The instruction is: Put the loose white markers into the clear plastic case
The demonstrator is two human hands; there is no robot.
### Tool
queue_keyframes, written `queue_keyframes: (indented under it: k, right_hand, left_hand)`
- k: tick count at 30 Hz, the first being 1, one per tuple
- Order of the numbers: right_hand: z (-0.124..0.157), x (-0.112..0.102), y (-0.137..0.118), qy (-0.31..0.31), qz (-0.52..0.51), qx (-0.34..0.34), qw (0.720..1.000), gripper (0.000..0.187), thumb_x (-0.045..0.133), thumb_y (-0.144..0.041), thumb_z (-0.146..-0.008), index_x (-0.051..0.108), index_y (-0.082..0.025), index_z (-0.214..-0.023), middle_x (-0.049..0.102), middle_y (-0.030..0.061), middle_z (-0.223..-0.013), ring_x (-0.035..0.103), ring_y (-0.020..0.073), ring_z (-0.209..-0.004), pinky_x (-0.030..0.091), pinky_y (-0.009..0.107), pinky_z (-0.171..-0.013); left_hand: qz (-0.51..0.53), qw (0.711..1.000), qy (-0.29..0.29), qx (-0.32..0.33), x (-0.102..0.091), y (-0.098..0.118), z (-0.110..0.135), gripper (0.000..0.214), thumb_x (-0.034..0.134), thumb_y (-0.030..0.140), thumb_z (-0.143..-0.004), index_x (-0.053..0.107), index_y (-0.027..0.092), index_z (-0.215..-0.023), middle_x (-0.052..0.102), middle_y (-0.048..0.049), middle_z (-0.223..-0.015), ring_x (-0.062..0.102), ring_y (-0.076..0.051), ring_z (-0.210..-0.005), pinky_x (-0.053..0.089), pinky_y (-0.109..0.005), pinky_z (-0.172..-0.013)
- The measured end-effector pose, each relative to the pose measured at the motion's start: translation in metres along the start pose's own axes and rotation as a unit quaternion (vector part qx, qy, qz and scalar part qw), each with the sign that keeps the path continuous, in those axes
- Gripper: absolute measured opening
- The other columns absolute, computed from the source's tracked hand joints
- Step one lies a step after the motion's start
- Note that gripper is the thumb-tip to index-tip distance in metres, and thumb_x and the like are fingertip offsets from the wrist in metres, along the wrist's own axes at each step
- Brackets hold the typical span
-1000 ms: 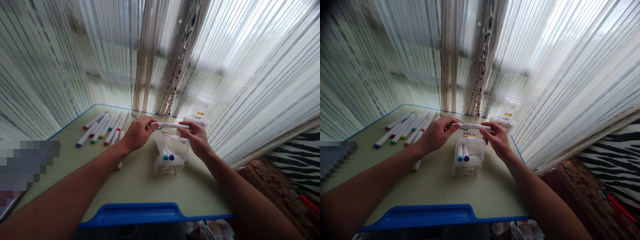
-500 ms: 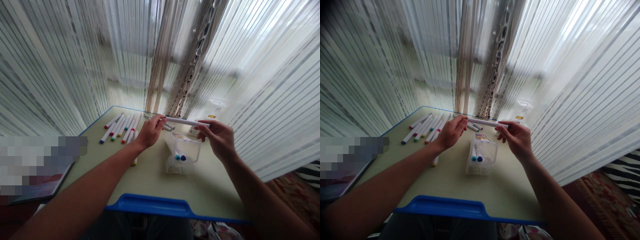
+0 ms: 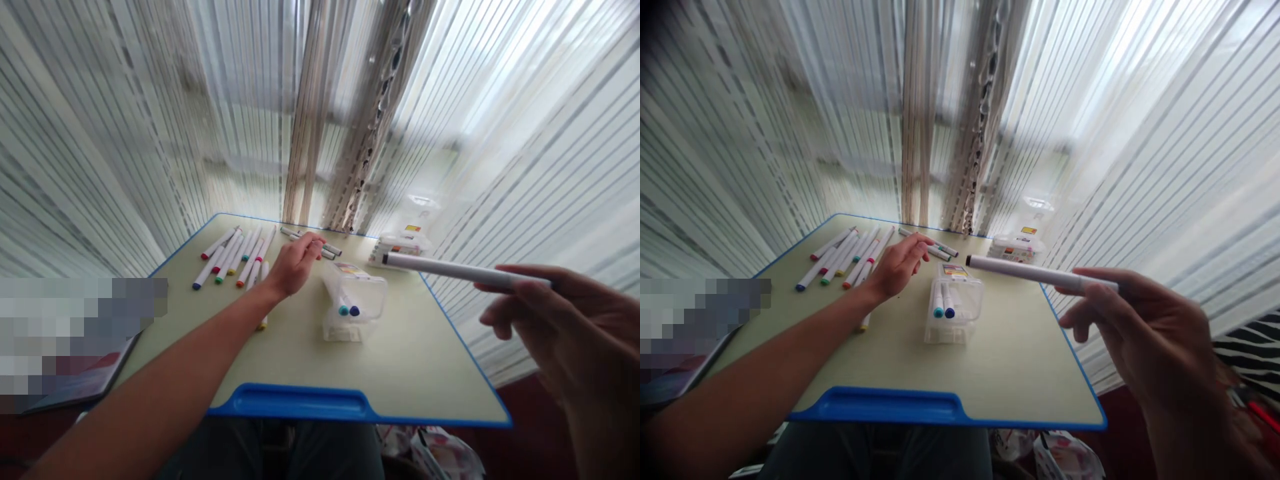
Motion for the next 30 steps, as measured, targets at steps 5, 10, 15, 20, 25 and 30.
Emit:
queue_keyframes:
  k: [5, 10, 15, 20, 25, 30]
  right_hand:
    - [0.041, -0.02, -0.021, 0.015, 0.165, -0.021, 0.986, 0.015, 0.077, -0.041, -0.082, 0.078, -0.031, -0.094, 0.072, 0.002, -0.057, 0.066, 0.0204, -0.043, 0.053, 0.029, -0.036]
    - [0.063, 0.019, -0.04, -0.067, 0.323, -0.18, 0.927, 0.015, 0.076, -0.042, -0.084, 0.077, -0.033, -0.096, 0.073, -0.0031, -0.06, 0.067, 0.016, -0.043, 0.057, 0.026, -0.045]
    - [0.072, 0.069, -0.044, -0.136, 0.295, -0.303, 0.896, 0.012, 0.076, -0.025, -0.087, 0.073, -0.021, -0.098, 0.074, -0.0029, -0.065, 0.066, 0.0107, -0.046, 0.056, 0.02, -0.052]
    - [0.072, 0.098, -0.035, -0.169, 0.278, -0.337, 0.883, 0.01, 0.073, -0.023, -0.089, 0.07, -0.014, -0.094, 0.077, 0.0051, -0.08, 0.073, 0.0152, -0.065, 0.057, 0.024, -0.062]
    - [0.073, 0.112, -0.028, -0.181, 0.291, -0.37, 0.863, 0.006, 0.069, -0.019, -0.092, 0.068, -0.014, -0.096, 0.079, 0.0068, -0.088, 0.075, 0.0159, -0.071, 0.058, 0.024, -0.065]
    - [0.073, 0.127, -0.02, -0.218, 0.317, -0.393, 0.835, 0.014, 0.065, -0.023, -0.096, 0.068, -0.013, -0.106, 0.08, 0.0085, -0.097, 0.077, 0.0162, -0.078, 0.059, 0.024, -0.067]
  left_hand:
    - [-0.016, 1.0, -0.012, -0.001, 0.004, -0.002, 0.0, 0.042, 0.042, 0.047, -0.1, 0.068, 0.015, -0.108, 0.071, -0.0053, -0.085, 0.056, -0.013, -0.057, 0.044, -0.025, -0.057]
    - [-0.03, 0.999, -0.021, -0.008, 0.005, -0.002, 0.0, 0.043, 0.044, 0.048, -0.099, 0.07, 0.014, -0.105, 0.071, -0.0054, -0.084, 0.055, -0.013, -0.056, 0.043, -0.026, -0.056]
    - [-0.032, 0.999, -0.026, -0.019, 0.006, -0.004, 0.0, 0.041, 0.044, 0.045, -0.098, 0.068, 0.013, -0.106, 0.068, -0.0049, -0.084, 0.053, -0.012, -0.055, 0.041, -0.024, -0.053]
    - [-0.052, 0.998, -0.03, -0.023, 0.006, -0.005, -0.001, 0.041, 0.044, 0.043, -0.098, 0.069, 0.013, -0.109, 0.068, -0.005, -0.084, 0.053, -0.012, -0.055, 0.04, -0.024, -0.053]
    - [-0.075, 0.996, -0.039, -0.028, 0.007, -0.007, -0.001, 0.039, 0.046, 0.043, -0.097, 0.069, 0.013, -0.109, 0.07, -0.0053, -0.084, 0.053, -0.013, -0.056, 0.039, -0.024, -0.053]
    - [-0.09, 0.995, -0.04, -0.027, 0.007, -0.008, -0.002, 0.037, 0.048, 0.041, -0.096, 0.07, 0.013, -0.108, 0.071, -0.005, -0.084, 0.054, -0.013, -0.057, 0.039, -0.024, -0.054]
Point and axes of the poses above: each hand's wrist, its own z-axis away from the middle knuckle, its own x-axis out of the palm, y = z × x, the point moved 9 cm from there along -z, towards the middle knuckle
